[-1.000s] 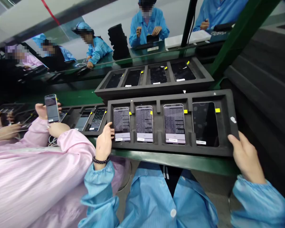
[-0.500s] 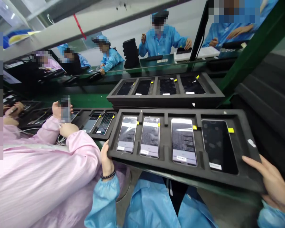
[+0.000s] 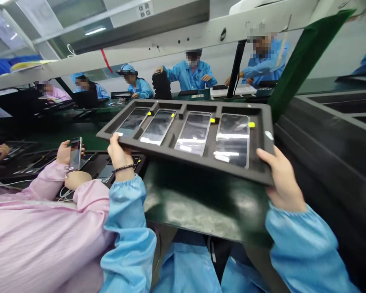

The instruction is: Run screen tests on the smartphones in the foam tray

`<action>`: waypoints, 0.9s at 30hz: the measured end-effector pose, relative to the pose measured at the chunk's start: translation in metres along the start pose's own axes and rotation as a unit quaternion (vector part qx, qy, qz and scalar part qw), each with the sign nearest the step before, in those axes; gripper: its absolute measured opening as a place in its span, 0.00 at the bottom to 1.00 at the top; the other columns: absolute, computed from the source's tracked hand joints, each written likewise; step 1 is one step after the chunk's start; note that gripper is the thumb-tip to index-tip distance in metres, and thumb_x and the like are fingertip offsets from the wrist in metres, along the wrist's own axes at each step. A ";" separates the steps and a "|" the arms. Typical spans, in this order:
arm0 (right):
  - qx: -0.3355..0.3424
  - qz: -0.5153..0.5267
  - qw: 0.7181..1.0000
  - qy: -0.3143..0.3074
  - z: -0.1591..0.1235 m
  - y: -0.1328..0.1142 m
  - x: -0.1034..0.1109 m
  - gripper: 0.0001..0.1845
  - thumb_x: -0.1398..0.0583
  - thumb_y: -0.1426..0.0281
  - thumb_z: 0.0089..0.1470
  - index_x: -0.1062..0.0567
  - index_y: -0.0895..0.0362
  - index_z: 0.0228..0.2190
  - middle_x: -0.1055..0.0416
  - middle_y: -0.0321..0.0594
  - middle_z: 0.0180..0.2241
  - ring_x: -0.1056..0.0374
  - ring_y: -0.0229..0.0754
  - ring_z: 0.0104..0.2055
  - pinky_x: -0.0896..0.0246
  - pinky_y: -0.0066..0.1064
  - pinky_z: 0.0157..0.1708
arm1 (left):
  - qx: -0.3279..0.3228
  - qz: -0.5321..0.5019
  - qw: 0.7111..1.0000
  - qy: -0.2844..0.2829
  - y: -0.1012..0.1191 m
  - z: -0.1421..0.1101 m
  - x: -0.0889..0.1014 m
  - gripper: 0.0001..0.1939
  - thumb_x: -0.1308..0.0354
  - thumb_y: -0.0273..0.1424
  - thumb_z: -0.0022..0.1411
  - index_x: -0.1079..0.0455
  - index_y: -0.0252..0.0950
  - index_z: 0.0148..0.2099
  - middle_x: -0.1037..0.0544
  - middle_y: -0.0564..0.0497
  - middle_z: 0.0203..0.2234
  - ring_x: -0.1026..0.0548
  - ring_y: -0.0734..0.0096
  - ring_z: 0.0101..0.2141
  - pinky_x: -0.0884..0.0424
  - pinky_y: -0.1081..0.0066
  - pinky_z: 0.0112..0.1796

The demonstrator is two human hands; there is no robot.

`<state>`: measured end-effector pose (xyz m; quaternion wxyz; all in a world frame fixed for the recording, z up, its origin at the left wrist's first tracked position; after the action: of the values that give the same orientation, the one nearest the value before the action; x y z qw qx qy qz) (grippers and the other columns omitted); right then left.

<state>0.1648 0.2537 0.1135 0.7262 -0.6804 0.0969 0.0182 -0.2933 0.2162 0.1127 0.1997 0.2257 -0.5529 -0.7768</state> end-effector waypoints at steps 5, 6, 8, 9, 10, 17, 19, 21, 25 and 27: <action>0.007 -0.047 0.986 -0.159 0.060 -0.003 -0.073 0.28 0.39 0.64 0.57 0.35 0.52 0.58 0.22 0.43 0.47 0.22 0.44 0.36 0.22 0.35 0.29 | 0.055 -0.039 0.997 0.043 -0.005 0.002 -0.038 0.08 0.46 0.34 0.62 0.40 0.36 0.40 0.27 0.51 0.36 0.23 0.73 0.39 0.23 0.64 0.46; -0.014 -0.072 0.980 -0.183 0.064 0.003 -0.077 0.31 0.38 0.63 0.57 0.37 0.53 0.60 0.21 0.43 0.41 0.23 0.43 0.29 0.24 0.34 0.24 | 0.062 -0.036 0.997 0.039 -0.009 -0.006 -0.043 0.10 0.44 0.33 0.60 0.40 0.35 0.41 0.27 0.50 0.37 0.23 0.72 0.38 0.22 0.63 0.46; -0.038 -0.107 0.975 -0.193 0.065 0.013 -0.073 0.40 0.37 0.61 0.57 0.45 0.54 0.65 0.23 0.39 0.31 0.27 0.41 0.21 0.28 0.32 0.17 | 0.069 -0.025 0.997 0.035 -0.018 -0.028 -0.047 0.14 0.42 0.34 0.56 0.38 0.36 0.44 0.27 0.50 0.37 0.22 0.72 0.36 0.21 0.63 0.43; -0.039 -0.114 0.975 -0.186 0.062 0.017 -0.067 0.45 0.36 0.60 0.56 0.50 0.55 0.67 0.25 0.36 0.28 0.28 0.40 0.18 0.29 0.30 0.16 | 0.069 -0.017 0.997 0.031 -0.022 -0.040 -0.049 0.17 0.41 0.35 0.55 0.37 0.36 0.45 0.27 0.51 0.36 0.23 0.73 0.34 0.21 0.65 0.40; -0.036 -0.114 0.976 -0.183 0.058 0.020 -0.060 0.49 0.35 0.59 0.56 0.55 0.55 0.69 0.26 0.34 0.27 0.29 0.39 0.17 0.29 0.29 0.15 | 0.070 -0.008 0.997 0.021 -0.025 -0.050 -0.051 0.19 0.39 0.36 0.53 0.37 0.36 0.46 0.27 0.53 0.34 0.23 0.74 0.32 0.21 0.67 0.38; 0.059 -0.039 0.972 -0.223 0.037 0.019 -0.056 0.57 0.33 0.55 0.51 0.59 0.55 0.69 0.31 0.25 0.21 0.28 0.37 0.21 0.25 0.28 0.23 | 0.091 0.047 0.981 -0.162 -0.038 -0.075 -0.120 0.22 0.36 0.42 0.50 0.32 0.34 0.43 0.25 0.52 0.30 0.24 0.74 0.29 0.24 0.71 0.31; 0.071 -0.045 0.974 -0.211 0.044 0.017 -0.059 0.55 0.34 0.55 0.52 0.58 0.56 0.69 0.32 0.25 0.20 0.29 0.36 0.22 0.25 0.28 0.24 | 0.090 0.063 0.974 -0.197 -0.041 -0.070 -0.143 0.20 0.38 0.42 0.52 0.33 0.35 0.43 0.26 0.53 0.29 0.25 0.76 0.28 0.24 0.72 0.31; 0.060 -0.055 0.977 -0.196 0.047 0.021 -0.055 0.53 0.35 0.56 0.52 0.57 0.56 0.68 0.30 0.26 0.22 0.30 0.36 0.22 0.26 0.28 0.24 | 0.093 0.090 0.961 -0.244 -0.044 -0.073 -0.163 0.17 0.39 0.42 0.53 0.32 0.34 0.39 0.27 0.53 0.25 0.26 0.75 0.26 0.26 0.74 0.28; 0.077 -0.054 0.980 -0.176 0.011 0.034 -0.027 0.49 0.37 0.58 0.54 0.55 0.54 0.67 0.27 0.29 0.27 0.32 0.35 0.21 0.31 0.28 0.22 | 0.097 0.138 0.903 -0.395 -0.028 -0.115 -0.205 0.16 0.39 0.43 0.55 0.27 0.33 0.30 0.28 0.50 0.19 0.29 0.72 0.23 0.30 0.73 0.25; 0.065 -0.039 0.983 -0.168 -0.028 0.047 -0.004 0.43 0.39 0.59 0.57 0.53 0.51 0.66 0.27 0.28 0.28 0.33 0.33 0.20 0.33 0.27 0.23 | 0.037 0.145 0.876 -0.459 0.000 -0.145 -0.235 0.15 0.41 0.42 0.59 0.25 0.34 0.34 0.25 0.49 0.23 0.27 0.71 0.26 0.28 0.71 0.30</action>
<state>0.1504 0.2301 0.0660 0.7750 -0.6222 -0.0517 0.0976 -0.0182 0.2356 0.1019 0.0251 -0.2322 -0.6371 -0.7345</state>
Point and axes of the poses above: each hand's wrist, its own z-axis towards the middle knuckle, its own x-axis out of the back of the hand, y = z × x, the point moved 6 cm from there along z, towards the middle knuckle
